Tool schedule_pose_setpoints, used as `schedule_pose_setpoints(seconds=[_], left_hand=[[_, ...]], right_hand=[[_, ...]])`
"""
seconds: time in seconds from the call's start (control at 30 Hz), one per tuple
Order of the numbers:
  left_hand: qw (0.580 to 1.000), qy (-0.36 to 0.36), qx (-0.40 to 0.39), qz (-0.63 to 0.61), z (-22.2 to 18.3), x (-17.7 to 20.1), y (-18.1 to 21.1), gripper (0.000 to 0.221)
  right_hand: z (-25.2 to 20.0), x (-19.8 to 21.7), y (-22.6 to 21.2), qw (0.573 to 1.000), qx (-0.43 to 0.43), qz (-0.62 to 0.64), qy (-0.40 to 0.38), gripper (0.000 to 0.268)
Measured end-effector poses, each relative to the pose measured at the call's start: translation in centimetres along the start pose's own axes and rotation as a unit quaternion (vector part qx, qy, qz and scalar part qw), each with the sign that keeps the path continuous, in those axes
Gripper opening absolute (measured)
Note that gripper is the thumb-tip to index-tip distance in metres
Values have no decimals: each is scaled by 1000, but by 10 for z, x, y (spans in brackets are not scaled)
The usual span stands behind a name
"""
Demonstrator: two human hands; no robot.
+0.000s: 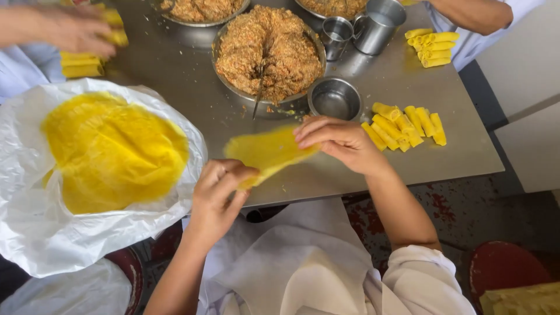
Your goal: Assembling food rolls by placing filling on yellow wrappers and rolling them into cylinders on a stainless steel table.
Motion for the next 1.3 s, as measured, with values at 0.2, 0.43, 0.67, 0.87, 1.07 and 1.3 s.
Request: schedule_pose_setpoints(seconds=[0.2, 0.43, 0.67, 0.87, 1.07, 1.3], left_hand=[[985, -98, -102, 98, -53, -68, -33, 10], [981, -82, -142, 99, -54, -69, -19, 12], [964, -143, -162, 155, -71, -69, -31, 36], [970, -149, -143, 126, -77, -71, -45, 41], [974, -154, -121, 110, -76, -70, -44, 43], [973, -164, -111, 118, -77, -66, -41, 39]], right_hand=[[-6, 4, 43, 955, -151, -249, -49, 43], [52, -62, 100, 877, -13, -417, -237, 72], [93, 13, 144, 896, 14, -424, -129, 15], [98, 49, 102, 907, -49, -419, 8, 13], [93, 21, 147, 892, -65, -445, 44, 13], [65, 54, 149, 927, -232, -37, 291, 16]])
Point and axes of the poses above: each hand's wrist, its own z-axis towards the middle knuckle, its own x-axis out of the back of the hand, y = z × x, the point moved 6 cm from there along z, towards the middle knuckle
